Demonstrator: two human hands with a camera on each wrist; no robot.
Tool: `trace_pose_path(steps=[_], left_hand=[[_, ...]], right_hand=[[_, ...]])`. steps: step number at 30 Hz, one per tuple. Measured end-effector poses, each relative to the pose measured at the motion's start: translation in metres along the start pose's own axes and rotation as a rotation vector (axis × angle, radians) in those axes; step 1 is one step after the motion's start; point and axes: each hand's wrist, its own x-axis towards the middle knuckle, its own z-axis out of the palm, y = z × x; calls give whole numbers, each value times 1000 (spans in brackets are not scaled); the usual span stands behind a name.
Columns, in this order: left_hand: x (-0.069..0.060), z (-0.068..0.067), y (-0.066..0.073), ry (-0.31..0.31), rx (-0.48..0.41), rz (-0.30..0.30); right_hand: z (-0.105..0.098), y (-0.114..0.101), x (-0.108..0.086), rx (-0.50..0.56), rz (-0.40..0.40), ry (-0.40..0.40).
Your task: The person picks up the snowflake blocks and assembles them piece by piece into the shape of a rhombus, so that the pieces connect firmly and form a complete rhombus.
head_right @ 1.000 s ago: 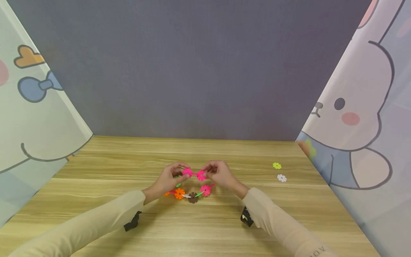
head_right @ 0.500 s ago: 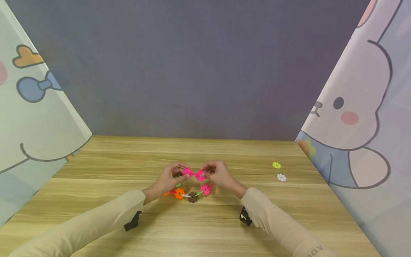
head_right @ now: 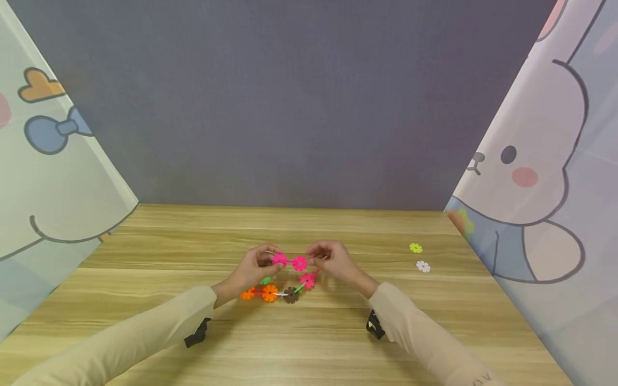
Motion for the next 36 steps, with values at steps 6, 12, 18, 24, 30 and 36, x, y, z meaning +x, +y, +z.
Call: trace_pose_path(steps=[6, 12, 18, 24, 30, 36], left_hand=[[-2, -1, 0, -3, -14, -16], [-2, -2, 0, -5, -42, -30], [-2, -4, 0, -16, -77, -33], [-2, -4, -1, -7, -72, -30], [-2, -4, -1, -1, -80, -21], [-2, -5, -1, -10, -76, -13]], right_hand=[[-10, 6, -6, -20, -16, 3], [-28, 16, -16, -103, 8, 43], [-50, 26, -28, -144, 2, 85], [-72, 36, -42, -186, 21, 121], [-93, 44, -56, -286, 39, 158], [-113, 58, -69, -361, 18, 185]])
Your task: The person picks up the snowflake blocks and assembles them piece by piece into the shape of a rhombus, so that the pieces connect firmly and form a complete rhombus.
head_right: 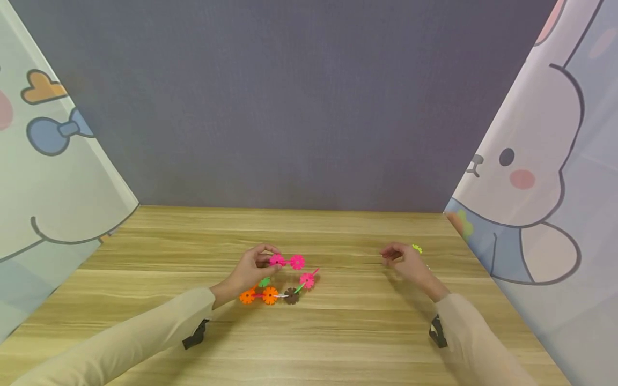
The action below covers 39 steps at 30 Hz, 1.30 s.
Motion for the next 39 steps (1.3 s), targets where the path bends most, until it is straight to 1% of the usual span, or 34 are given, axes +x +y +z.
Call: trace_pose_path(steps=[3, 6, 12, 17, 21, 25, 31, 39], left_hand=[[0, 0, 0, 0, 4, 1], [0, 0, 0, -1, 7, 4], [-1, 0, 2, 3, 11, 9], [-1, 0, 2, 3, 19, 7], [-1, 0, 2, 3, 27, 5], [-1, 0, 3, 2, 27, 2], [-2, 0, 4, 1, 20, -4], [-2, 0, 4, 10, 16, -12]], right_hand=[[-7, 9, -4, -14, -47, 22], [-13, 16, -9, -40, -54, 39], [-26, 30, -17, -125, 16, 36], [-34, 41, -22, -175, 78, 14], [-39, 47, -26, -211, 110, -5], [-42, 51, -27, -230, 127, -24], [-44, 55, -28, -223, 120, -46], [-44, 58, -29, -224, 92, -37]])
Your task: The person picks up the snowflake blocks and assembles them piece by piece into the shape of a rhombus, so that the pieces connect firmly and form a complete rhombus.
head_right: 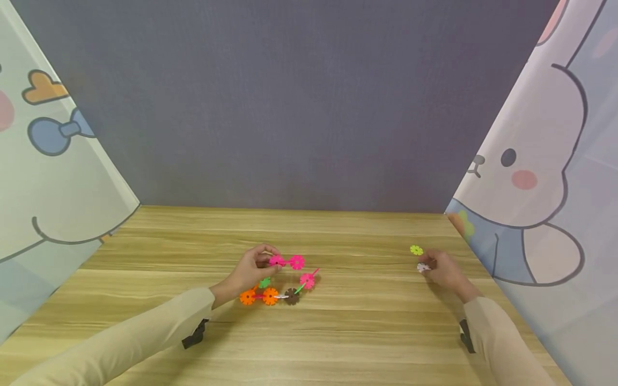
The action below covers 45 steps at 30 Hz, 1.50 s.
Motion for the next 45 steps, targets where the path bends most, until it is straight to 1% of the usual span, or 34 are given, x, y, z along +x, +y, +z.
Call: trace_pose_path(steps=[7, 12, 15, 18, 26, 29, 33, 36, 41, 43, 45], left_hand=[[0, 0, -2, 5, -2, 2], [1, -1, -2, 11, 16, 0], [0, -1, -2, 14, 26, 1], [0, -1, -2, 13, 26, -1], [1, -1, -3, 9, 22, 1], [1, -1, -3, 5, 13, 3], [0, 0, -3, 5, 12, 2], [0, 0, -2, 7, 15, 1], [0, 0, -3, 9, 23, -3], [1, 0, -4, 10, 27, -4], [1, 0, -4, 10, 28, -3]], right_hand=[[-2, -1, 1, -28, 2, 6], [-5, -2, 1, -30, 18, 6], [-7, -3, 1, -35, 13, 4], [-9, -4, 1, -20, -5, 1], [-12, -5, 3, 45, -97, -7], [-12, -5, 6, 38, -108, -2], [-11, -12, 9, 17, -94, 10], [-8, -19, 10, 12, -99, 21], [0, -30, 15, 9, -155, 45], [4, -35, 17, 14, -169, 46], [7, -42, 19, 38, -163, 27]])
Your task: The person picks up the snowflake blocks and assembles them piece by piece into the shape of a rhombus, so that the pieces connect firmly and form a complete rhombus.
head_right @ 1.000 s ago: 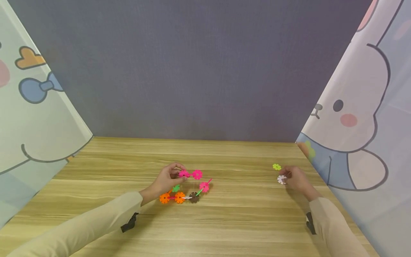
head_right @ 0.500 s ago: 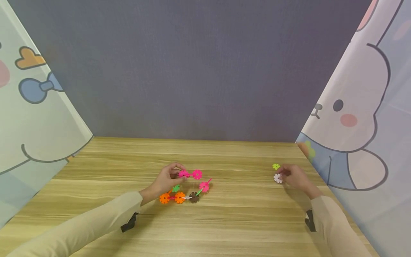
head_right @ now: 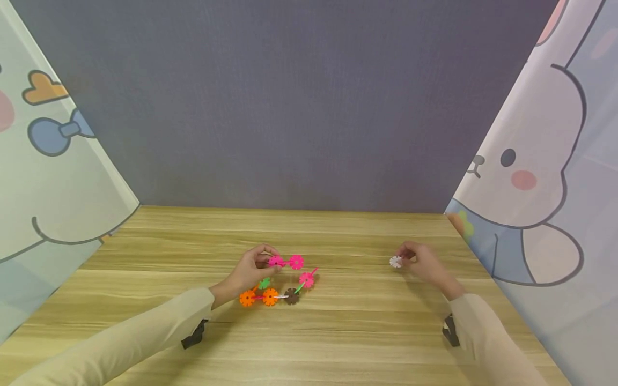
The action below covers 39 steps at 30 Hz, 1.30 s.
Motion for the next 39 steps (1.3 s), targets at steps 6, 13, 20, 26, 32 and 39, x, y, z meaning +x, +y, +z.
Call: trace_pose_path(steps=[6, 13, 20, 26, 32, 39], left_hand=[[0, 1, 0, 3, -7, 9], [0, 1, -2, -7, -25, 17], [0, 0, -1, -11, -16, 23], [1, 0, -2, -8, -4, 15], [9, 1, -19, 11, -6, 15], [13, 3, -30, 34, 13, 30]], right_hand=[[13, -22, 11, 78, 9, -44], [33, -43, 22, 134, -32, -44], [49, -62, 31, 142, -30, -45], [61, -79, 39, 125, -47, -9], [69, -95, 45, 166, -77, 15], [81, -106, 51, 200, -189, 60]])
